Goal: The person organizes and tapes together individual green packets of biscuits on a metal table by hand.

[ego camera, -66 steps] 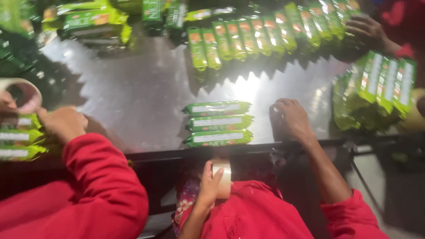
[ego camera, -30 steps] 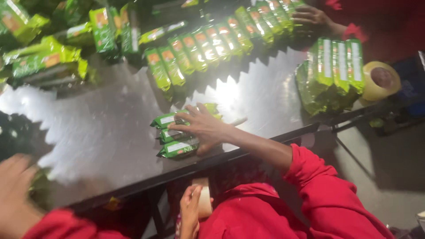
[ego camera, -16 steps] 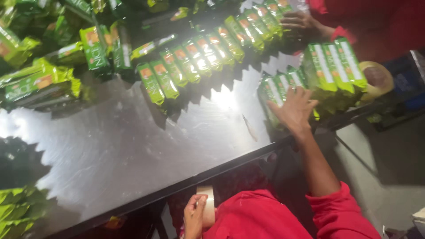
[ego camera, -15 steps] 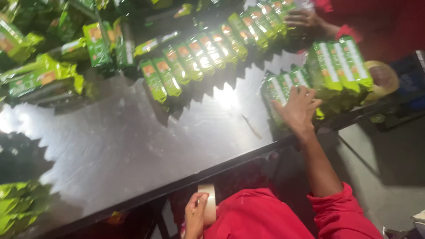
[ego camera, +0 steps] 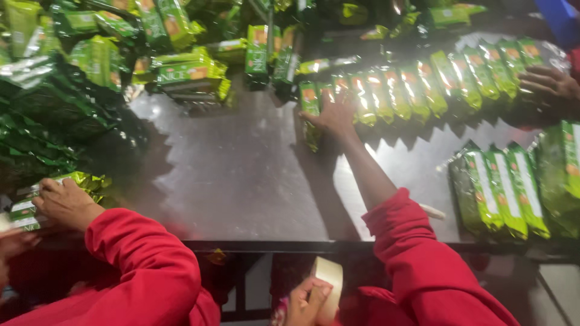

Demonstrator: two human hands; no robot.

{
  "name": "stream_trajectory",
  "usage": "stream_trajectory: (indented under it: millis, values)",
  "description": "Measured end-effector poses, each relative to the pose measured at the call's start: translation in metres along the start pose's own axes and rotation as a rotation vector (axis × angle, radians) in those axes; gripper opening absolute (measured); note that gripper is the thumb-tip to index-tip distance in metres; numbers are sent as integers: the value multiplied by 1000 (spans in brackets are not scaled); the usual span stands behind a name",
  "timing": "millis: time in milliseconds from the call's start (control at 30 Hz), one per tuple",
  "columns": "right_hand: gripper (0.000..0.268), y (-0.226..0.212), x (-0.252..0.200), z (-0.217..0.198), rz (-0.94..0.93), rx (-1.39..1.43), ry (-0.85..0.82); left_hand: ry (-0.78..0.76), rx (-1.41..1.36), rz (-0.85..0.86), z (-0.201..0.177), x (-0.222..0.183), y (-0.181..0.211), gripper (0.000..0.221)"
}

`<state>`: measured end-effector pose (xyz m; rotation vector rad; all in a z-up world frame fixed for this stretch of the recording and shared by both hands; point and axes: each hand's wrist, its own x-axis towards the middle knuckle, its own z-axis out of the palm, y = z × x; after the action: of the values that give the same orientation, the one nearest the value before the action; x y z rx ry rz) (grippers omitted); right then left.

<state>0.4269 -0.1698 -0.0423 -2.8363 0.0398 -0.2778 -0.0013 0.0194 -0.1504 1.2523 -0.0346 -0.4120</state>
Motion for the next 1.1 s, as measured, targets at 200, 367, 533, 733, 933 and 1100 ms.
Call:
stream_trajectory:
  millis: [200,367,533,733,933,1100]
  values:
    - [98,-22,-35,-20,25,-27,6,26,19,-233,-17,-11,24,16]
    - [87,-32,-109,-73,-238,99,-125,5,92,-70,-8,-7,73,20]
    - [94,-21,-182,-122,-725,239,-662,-41,158,10,5,-21,90,16]
    - [116,-24,-186,-121,-850,434,-517,-92,260,-66,26,-26,84,15]
    - [86,-35,-194,-113,-554,-75,-804,-89,247,-16,22,-28,88,17]
    - [106,-22,-192,-106,-790,309,-548,-76,227,-63,17,-31,91,23]
